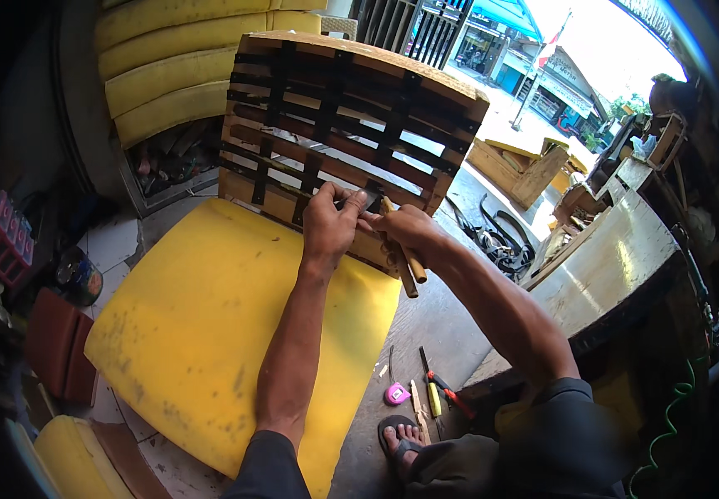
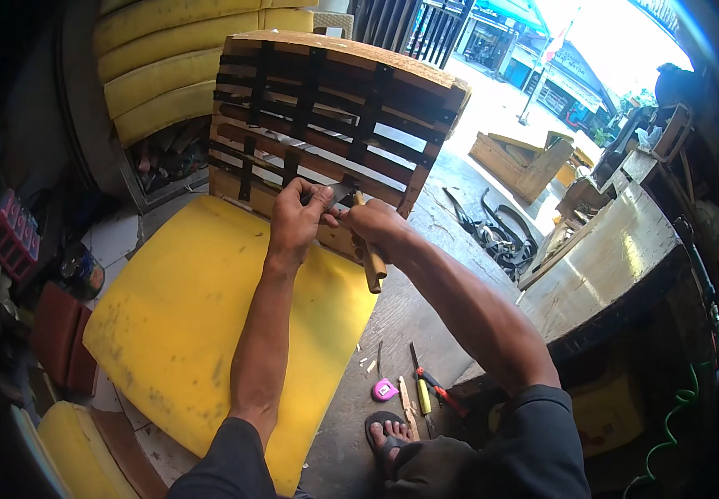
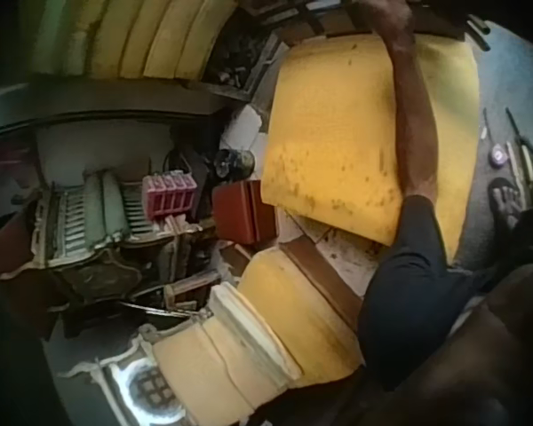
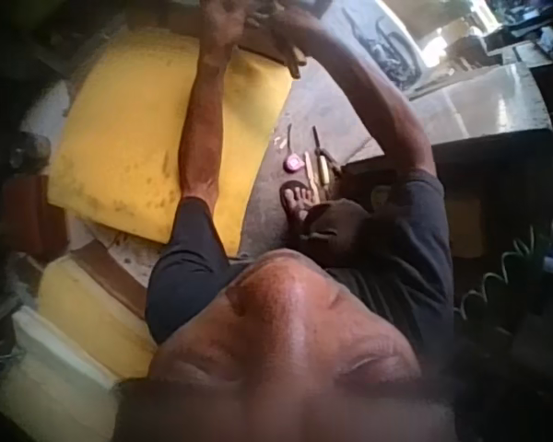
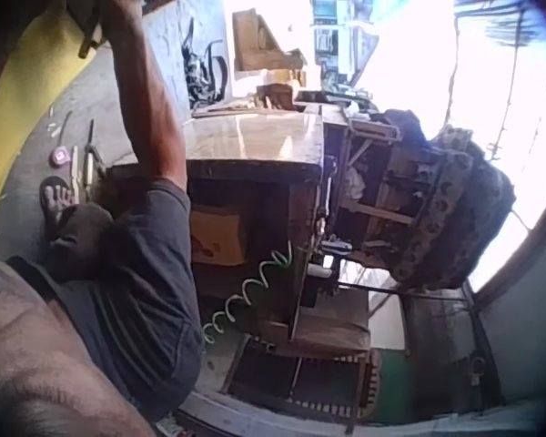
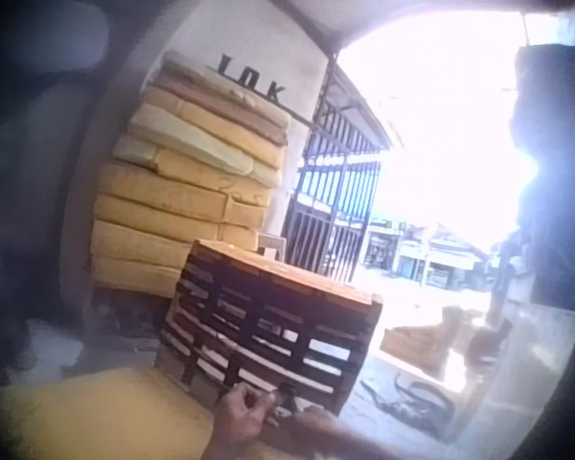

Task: The person disassembles a wooden pallet frame by removing nails and staples using a hammer, crowbar, and pliers. They systematically pry apart the wooden slats and remove the fasteners, eventually separating the frame from a yellow foam cushion.

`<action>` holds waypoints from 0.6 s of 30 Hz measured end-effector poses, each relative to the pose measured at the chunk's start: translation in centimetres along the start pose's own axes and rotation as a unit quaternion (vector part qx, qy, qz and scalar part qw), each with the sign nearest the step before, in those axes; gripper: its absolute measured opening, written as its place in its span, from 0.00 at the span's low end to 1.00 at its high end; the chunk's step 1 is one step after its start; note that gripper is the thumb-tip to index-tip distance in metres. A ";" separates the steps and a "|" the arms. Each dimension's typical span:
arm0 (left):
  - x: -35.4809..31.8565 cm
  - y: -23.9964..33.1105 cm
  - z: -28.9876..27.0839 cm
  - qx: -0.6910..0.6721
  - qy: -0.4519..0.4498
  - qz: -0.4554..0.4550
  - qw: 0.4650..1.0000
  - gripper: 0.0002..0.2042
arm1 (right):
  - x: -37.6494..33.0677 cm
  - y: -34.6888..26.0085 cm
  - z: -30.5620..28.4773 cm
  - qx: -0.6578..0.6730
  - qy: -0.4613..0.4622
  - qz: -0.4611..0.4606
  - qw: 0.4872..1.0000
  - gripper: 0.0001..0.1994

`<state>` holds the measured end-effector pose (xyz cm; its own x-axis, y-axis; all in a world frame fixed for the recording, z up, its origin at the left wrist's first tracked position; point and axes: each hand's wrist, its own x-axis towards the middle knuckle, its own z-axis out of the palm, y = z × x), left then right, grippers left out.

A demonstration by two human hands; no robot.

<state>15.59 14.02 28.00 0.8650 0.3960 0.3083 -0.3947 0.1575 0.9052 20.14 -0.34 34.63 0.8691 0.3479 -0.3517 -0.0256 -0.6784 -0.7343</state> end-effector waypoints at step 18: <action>-2.2 -2.2 1.2 0.175 -0.423 -0.181 0.870 0.16 | -6.0 13.0 -7.1 -0.499 -0.014 -0.204 0.842 0.09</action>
<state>14.90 11.72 25.66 0.8896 -0.4544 -0.0458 -0.0576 -0.2110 0.9758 18.10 -15.83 31.31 0.6922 0.6899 -0.2118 0.7129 -0.6993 0.0522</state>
